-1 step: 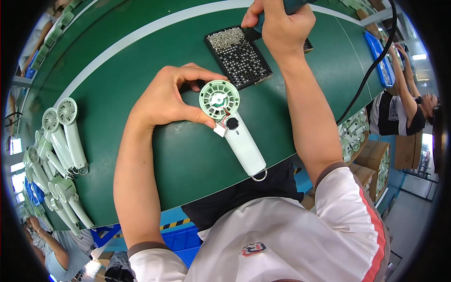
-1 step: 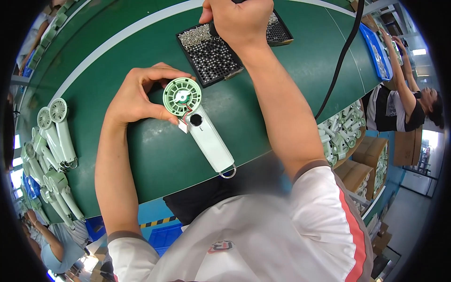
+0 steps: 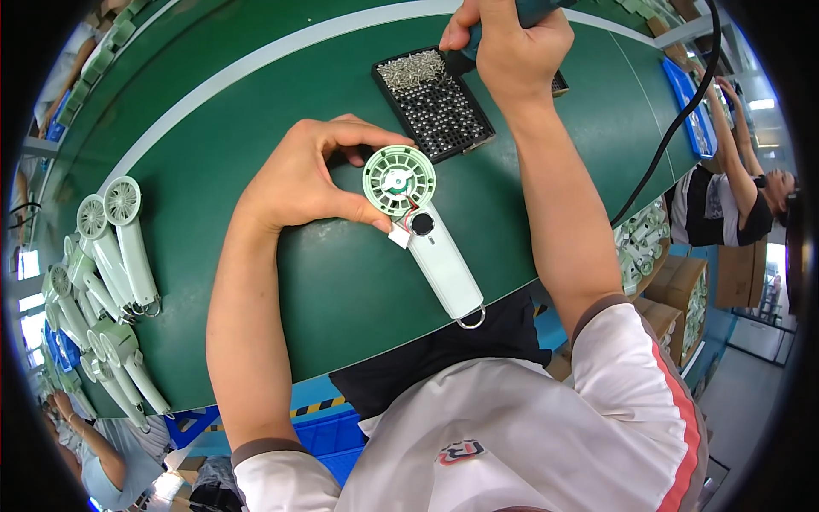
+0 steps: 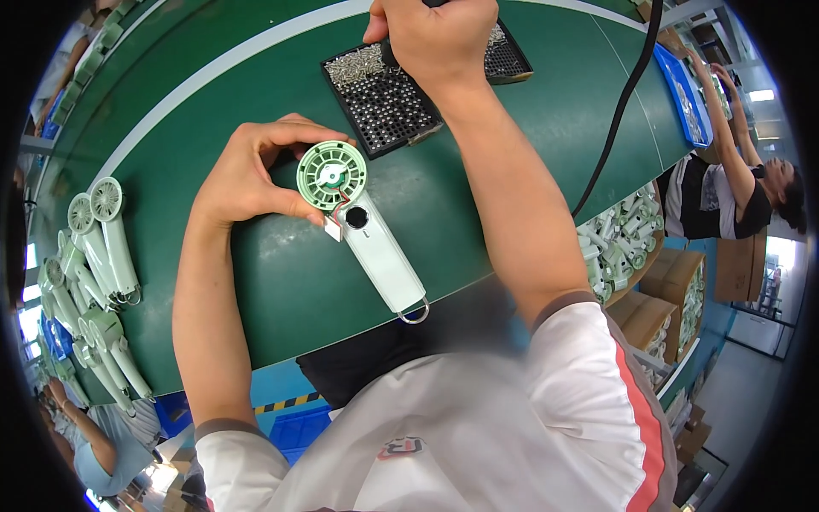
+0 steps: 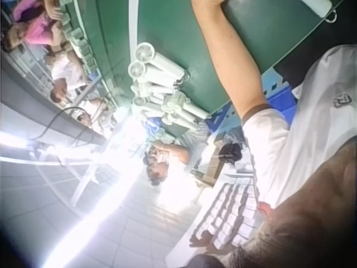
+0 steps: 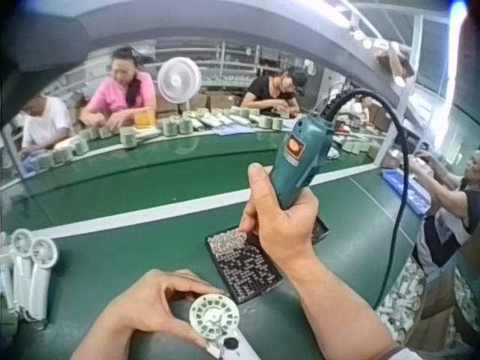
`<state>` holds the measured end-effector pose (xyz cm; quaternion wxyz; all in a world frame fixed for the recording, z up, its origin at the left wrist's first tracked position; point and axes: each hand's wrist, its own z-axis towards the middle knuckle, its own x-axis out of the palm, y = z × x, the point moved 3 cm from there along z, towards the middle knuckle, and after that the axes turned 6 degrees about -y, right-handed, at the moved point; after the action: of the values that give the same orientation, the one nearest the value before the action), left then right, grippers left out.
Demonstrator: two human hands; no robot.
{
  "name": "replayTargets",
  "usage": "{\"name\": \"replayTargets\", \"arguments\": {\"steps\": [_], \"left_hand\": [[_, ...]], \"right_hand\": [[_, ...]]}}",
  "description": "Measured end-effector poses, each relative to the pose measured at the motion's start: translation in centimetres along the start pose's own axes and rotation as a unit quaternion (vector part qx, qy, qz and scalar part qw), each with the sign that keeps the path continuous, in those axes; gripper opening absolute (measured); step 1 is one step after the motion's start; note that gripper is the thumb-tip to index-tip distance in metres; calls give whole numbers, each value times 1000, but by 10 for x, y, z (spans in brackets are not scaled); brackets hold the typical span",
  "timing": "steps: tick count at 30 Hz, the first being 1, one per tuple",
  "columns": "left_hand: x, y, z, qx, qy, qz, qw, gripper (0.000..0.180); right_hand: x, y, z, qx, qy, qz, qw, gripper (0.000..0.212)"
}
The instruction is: The person assembles portable handheld fans by securing screws with an electric screwdriver, then tests the fans.
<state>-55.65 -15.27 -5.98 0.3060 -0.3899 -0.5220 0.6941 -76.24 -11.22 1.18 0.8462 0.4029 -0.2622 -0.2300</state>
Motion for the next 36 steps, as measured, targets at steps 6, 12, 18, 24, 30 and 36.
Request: {"name": "replayTargets", "arguments": {"steps": [6,12,18,24,30,36], "left_hand": [[-1,-1,2,4,11,8,1000,68],[-1,-4,1,0,14,17,1000,69],[-2,-5,1,9,13,41,999,70],[-3,-4,-2,-3,6,20,1000,70],[-4,-10,-4,-79,14,26,996,71],[-5,-10,-4,-80,19,20,996,72]], "right_hand": [[-3,4,0,-14,-10,-13,1000,22],[-3,20,-1,-9,-37,16,999,24],[16,75,-29,50,-70,110,990,33],[32,88,-64,138,14,226,964,29],[20,71,-55,71,181,254,947,31],[27,73,-59,15,313,257,914,34]]}}
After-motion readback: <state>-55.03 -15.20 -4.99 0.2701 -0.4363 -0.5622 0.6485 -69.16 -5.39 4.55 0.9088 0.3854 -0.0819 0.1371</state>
